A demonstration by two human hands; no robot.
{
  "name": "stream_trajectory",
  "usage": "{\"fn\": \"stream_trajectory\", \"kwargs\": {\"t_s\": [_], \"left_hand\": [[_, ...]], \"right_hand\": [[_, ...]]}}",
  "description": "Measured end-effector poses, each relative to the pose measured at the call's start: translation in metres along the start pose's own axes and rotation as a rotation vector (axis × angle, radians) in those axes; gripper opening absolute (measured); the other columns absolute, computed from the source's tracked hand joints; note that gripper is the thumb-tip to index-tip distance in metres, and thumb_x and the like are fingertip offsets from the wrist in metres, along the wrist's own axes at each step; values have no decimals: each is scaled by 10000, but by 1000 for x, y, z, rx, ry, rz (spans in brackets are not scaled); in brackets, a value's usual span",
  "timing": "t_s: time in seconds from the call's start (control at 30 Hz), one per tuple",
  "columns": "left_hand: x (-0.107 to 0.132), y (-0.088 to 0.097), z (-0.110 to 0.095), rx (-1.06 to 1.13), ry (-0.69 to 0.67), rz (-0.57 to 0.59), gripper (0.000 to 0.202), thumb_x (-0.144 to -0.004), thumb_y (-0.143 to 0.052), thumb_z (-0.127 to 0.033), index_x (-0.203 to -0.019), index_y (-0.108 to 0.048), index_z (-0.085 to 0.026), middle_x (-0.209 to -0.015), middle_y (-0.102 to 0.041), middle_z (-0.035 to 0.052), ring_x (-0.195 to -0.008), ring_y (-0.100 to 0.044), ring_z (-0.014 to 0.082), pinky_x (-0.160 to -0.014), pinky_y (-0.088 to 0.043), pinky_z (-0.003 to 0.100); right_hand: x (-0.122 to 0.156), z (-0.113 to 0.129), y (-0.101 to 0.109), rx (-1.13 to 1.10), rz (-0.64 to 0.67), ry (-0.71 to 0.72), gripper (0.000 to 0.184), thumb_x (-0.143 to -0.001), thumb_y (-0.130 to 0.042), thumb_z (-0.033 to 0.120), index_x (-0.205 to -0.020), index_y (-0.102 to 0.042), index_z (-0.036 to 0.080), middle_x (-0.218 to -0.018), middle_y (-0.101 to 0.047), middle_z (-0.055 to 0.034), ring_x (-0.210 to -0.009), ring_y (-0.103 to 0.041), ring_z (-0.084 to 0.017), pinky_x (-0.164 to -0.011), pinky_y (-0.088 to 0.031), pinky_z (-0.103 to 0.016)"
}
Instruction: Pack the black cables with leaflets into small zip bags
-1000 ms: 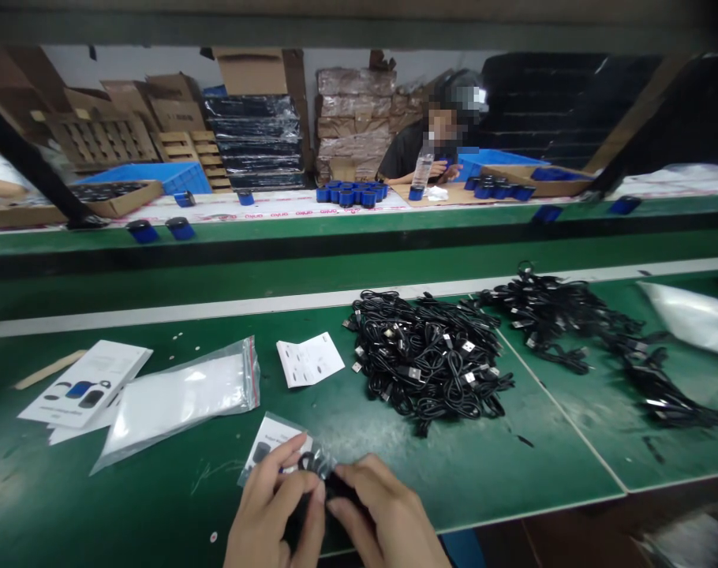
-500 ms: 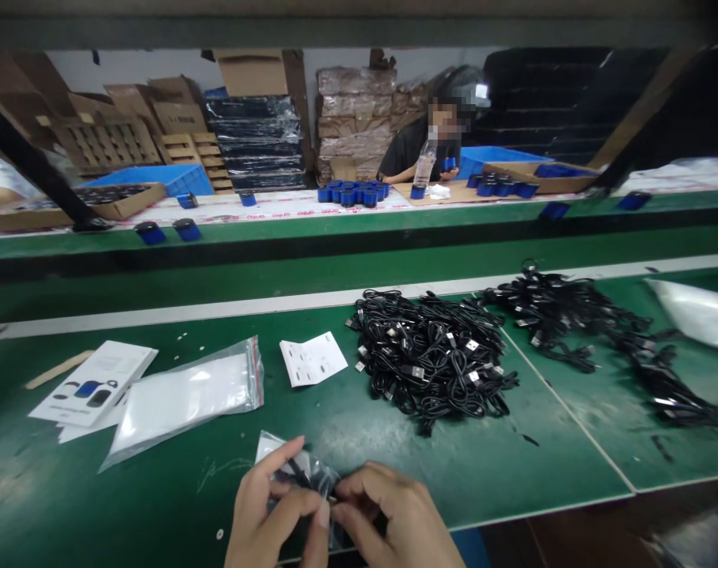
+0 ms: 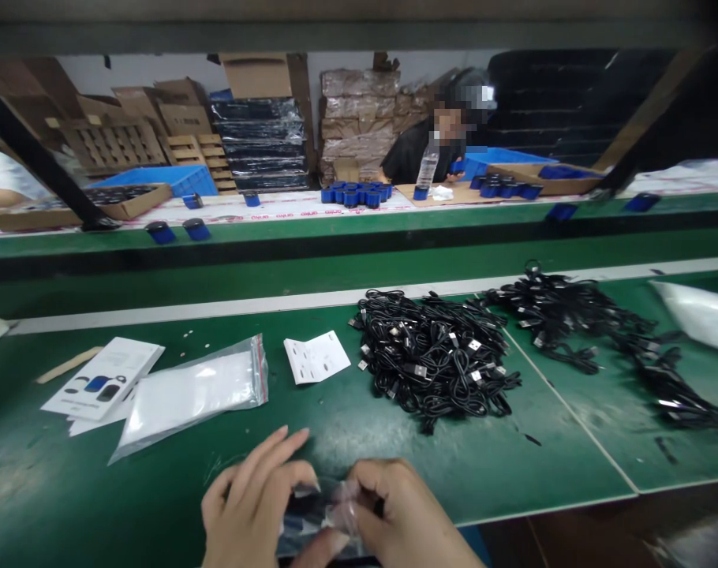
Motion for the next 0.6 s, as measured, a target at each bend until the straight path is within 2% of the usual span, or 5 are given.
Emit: {"fn": "stream_trajectory", "kwargs": {"t_s": [0.1, 0.2, 0.3, 0.37, 0.6], "left_hand": [[-12, 9, 5, 218, 193, 382, 418, -642, -738, -341, -1040, -629, -277, -869, -749, -9, -830, -665, 252, -711, -444, 299], [-19, 9, 2, 364, 343, 572, 90, -734, -630, -313, -736, -675, -235, -677, -648, -33, -638, -615, 172, -577, -415, 219], [-19, 5, 2, 456, 439, 466, 280, -797, -542, -399, -601, -610, -211, -616, -527, -38, -585, -539, 146, -541, -392, 206], [-14, 0, 4, 533, 500, 402, 316, -802, -539, -455, -608, -574, -209, -593, -490, -46, -569, -513, 141, -533, -394, 203], [-5, -6, 9, 708, 528, 268, 298, -816, -543, -504, -763, -637, -227, -701, -570, -24, -613, -530, 135, -546, -420, 187]], "right_hand": [[-1, 2, 5, -12, 42, -19, 123, -646, -649, 49, -606, -648, 166, -513, -520, 62, -495, -483, -91, -483, -307, -178], [-1, 0, 6, -137, 75, -56, 97, -699, -632, 95, -638, -666, 162, -528, -528, 52, -509, -484, -96, -487, -326, -180], [0, -2, 7, -357, 61, -55, 136, -834, -564, 240, -799, -676, 172, -621, -561, 29, -578, -501, -113, -539, -375, -197], [3, -2, 8, -447, 65, -28, 128, -810, -619, 283, -879, -659, 182, -696, -594, 19, -634, -531, -126, -589, -406, -209], [4, 1, 12, -205, -121, 29, 179, -834, -567, 237, -681, -637, 175, -641, -549, 18, -619, -524, -129, -585, -391, -217]]}}
Point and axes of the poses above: each hand's wrist, its own x-axis away from the middle knuckle, its own y-axis out of the back of the hand, z = x × y, the point moved 1 cm from there along -x, towards the middle knuckle
